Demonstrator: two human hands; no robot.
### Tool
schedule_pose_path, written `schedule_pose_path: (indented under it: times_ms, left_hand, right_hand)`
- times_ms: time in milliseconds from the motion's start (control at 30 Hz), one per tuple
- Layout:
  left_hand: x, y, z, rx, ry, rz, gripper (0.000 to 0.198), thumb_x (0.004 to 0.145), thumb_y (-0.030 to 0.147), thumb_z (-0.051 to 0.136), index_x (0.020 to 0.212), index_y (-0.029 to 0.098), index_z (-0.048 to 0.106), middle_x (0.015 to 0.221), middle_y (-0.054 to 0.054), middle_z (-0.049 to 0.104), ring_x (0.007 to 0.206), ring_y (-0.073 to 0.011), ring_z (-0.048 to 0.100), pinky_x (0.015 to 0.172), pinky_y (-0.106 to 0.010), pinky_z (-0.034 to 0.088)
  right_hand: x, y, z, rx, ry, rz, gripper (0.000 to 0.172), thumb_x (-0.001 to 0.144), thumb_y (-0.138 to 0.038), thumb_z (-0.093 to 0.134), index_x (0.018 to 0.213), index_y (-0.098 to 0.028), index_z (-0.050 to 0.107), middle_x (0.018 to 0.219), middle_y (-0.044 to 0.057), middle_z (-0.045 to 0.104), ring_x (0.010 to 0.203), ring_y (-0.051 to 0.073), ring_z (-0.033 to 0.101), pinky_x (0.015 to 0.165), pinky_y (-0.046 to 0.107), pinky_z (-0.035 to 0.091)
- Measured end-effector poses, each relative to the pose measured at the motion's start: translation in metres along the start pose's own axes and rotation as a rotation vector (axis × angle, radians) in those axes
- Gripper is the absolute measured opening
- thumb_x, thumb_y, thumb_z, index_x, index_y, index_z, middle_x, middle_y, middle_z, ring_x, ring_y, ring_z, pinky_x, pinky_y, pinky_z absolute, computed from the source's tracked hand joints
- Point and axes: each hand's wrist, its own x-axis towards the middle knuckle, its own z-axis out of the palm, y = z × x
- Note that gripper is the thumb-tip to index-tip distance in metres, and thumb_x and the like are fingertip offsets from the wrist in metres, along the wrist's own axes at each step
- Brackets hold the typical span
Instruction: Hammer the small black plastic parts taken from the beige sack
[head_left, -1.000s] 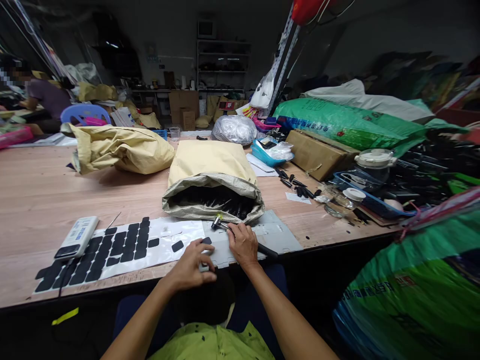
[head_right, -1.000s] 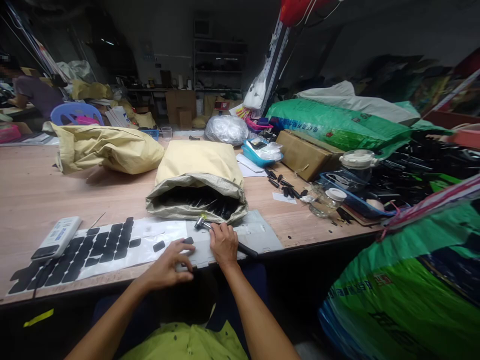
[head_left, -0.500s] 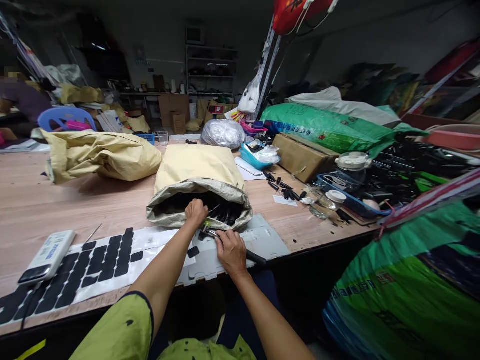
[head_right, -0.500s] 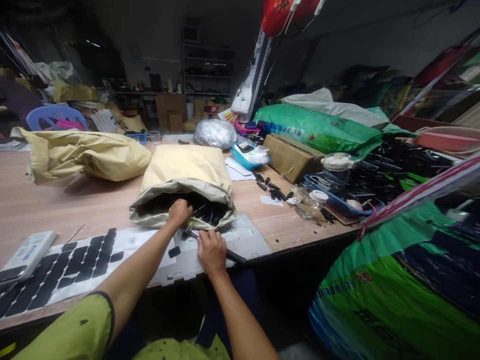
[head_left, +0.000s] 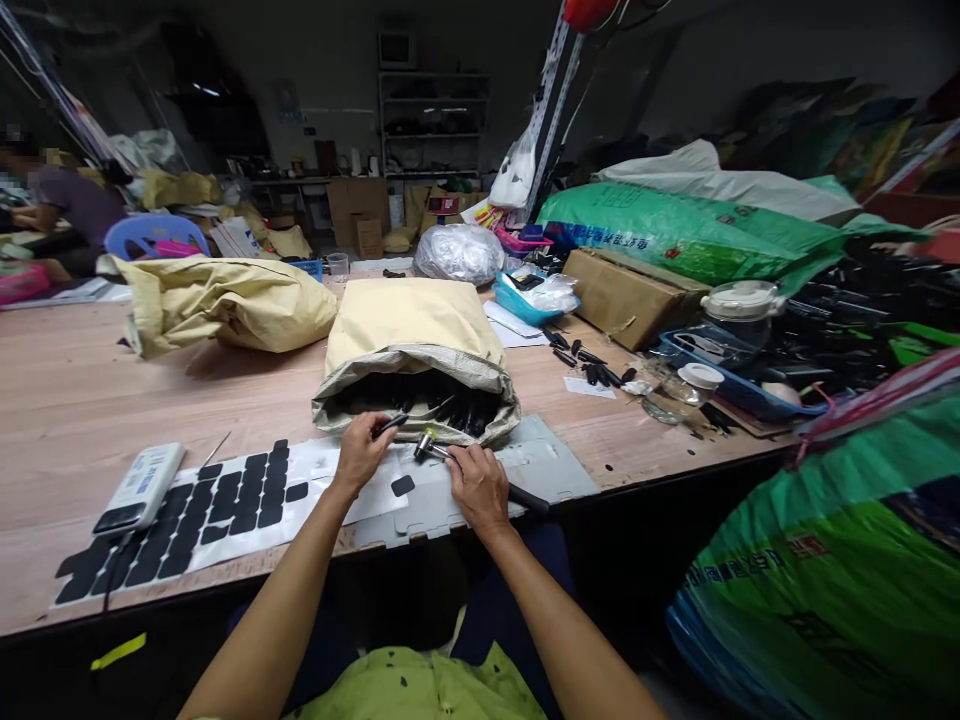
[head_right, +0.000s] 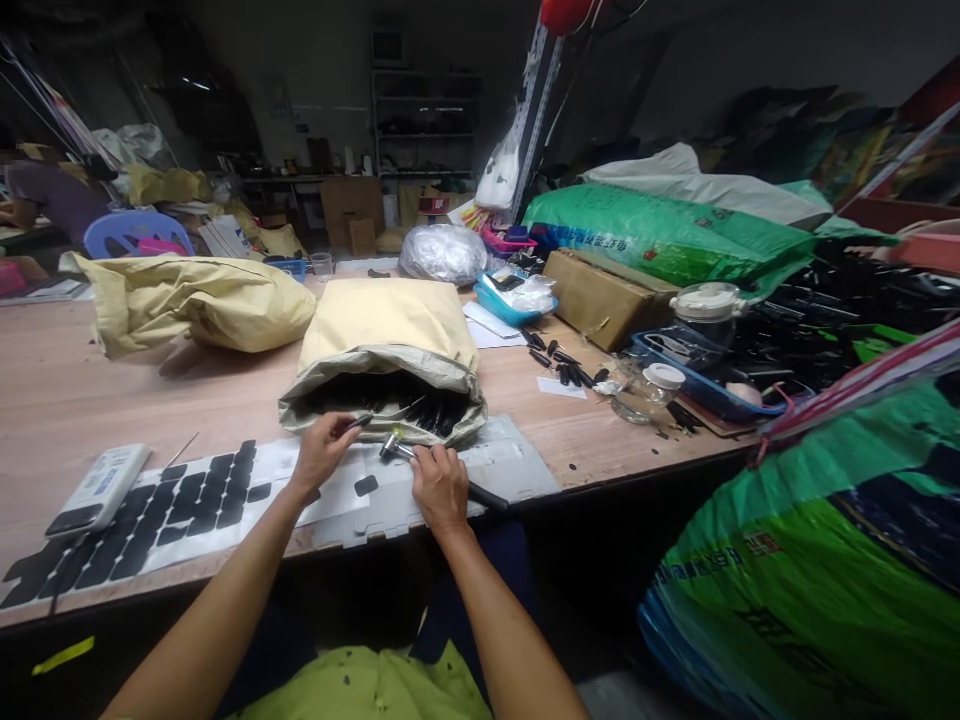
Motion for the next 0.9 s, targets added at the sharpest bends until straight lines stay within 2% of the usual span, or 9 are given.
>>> schedule_pose_path:
  times_ms: [133, 233, 333, 500, 633, 800, 900]
  left_hand:
    - [-0.038, -0.014, 0.004, 0.012, -0.048, -0.071, 0.016, 0.083, 0.026, 0.065, 0.096, 0.019, 0.07, 0.095, -0.005, 0.07, 0.091, -0.0204, 0.061, 0.081, -0.032, 0.048]
    - [-0.048, -0.013, 0.016, 0.123, -0.108, -0.052, 0.015, 0.082, 0.024, 0.067, 0.096, 0.022, 0.072, 0.093, -0.004, 0.07, 0.093, -0.0208, 0.058, 0.085, -0.033, 0.045]
    - [-0.048, -0.009, 0.022, 0.215, -0.169, -0.005, 0.018, 0.081, 0.027, 0.069, 0.098, 0.024, 0.074, 0.09, -0.003, 0.067, 0.09, -0.0205, 0.056, 0.083, -0.033, 0.042]
    - [-0.046, -0.008, 0.02, 0.229, -0.204, -0.001, 0.019, 0.083, 0.028, 0.068, 0.101, 0.025, 0.074, 0.088, -0.002, 0.065, 0.088, -0.0191, 0.054, 0.082, -0.032, 0.04]
    - [-0.046, -0.007, 0.019, 0.232, -0.219, -0.026, 0.02, 0.083, 0.03, 0.068, 0.101, 0.025, 0.074, 0.089, -0.002, 0.064, 0.089, -0.0194, 0.054, 0.082, -0.032, 0.039]
    - [-0.045, -0.004, 0.019, 0.232, -0.232, -0.05, 0.019, 0.083, 0.031, 0.068, 0.101, 0.027, 0.075, 0.09, -0.002, 0.065, 0.092, -0.0199, 0.054, 0.083, -0.033, 0.038]
    - [-0.045, -0.003, 0.019, 0.24, -0.234, -0.063, 0.019, 0.083, 0.031, 0.068, 0.1, 0.027, 0.075, 0.09, -0.002, 0.065, 0.091, -0.0198, 0.054, 0.082, -0.032, 0.038]
  right_hand:
    - [-0.001, 0.0, -0.001, -0.026, 0.058, 0.0, 0.025, 0.096, -0.027, 0.049, 0.111, -0.023, 0.068, 0.09, 0.005, 0.065, 0.082, 0.02, 0.051, 0.073, 0.031, 0.035]
    - [-0.001, -0.001, -0.003, -0.019, 0.073, 0.005, 0.028, 0.097, -0.027, 0.046, 0.113, -0.024, 0.068, 0.091, 0.006, 0.067, 0.082, 0.019, 0.053, 0.074, 0.031, 0.037]
    - [-0.001, -0.005, -0.009, 0.082, 0.053, 0.035, 0.031, 0.097, -0.028, 0.043, 0.116, -0.024, 0.068, 0.096, 0.006, 0.068, 0.087, 0.019, 0.058, 0.076, 0.03, 0.042]
    - [-0.008, -0.012, -0.018, 0.29, -0.007, 0.169, 0.035, 0.098, -0.033, 0.039, 0.121, -0.025, 0.065, 0.111, 0.004, 0.069, 0.099, 0.019, 0.063, 0.081, 0.029, 0.048]
    - [-0.016, -0.017, -0.021, 0.373, -0.085, 0.159, 0.035, 0.096, -0.032, 0.041, 0.118, -0.025, 0.067, 0.113, 0.005, 0.071, 0.101, 0.019, 0.065, 0.086, 0.031, 0.05]
    - [-0.021, -0.025, -0.023, 0.39, -0.07, 0.087, 0.035, 0.097, -0.033, 0.041, 0.121, -0.025, 0.066, 0.113, 0.006, 0.07, 0.102, 0.018, 0.066, 0.087, 0.03, 0.051]
    - [-0.021, -0.026, -0.023, 0.348, -0.087, 0.097, 0.035, 0.097, -0.033, 0.041, 0.119, -0.026, 0.067, 0.109, 0.005, 0.071, 0.098, 0.018, 0.066, 0.085, 0.03, 0.052]
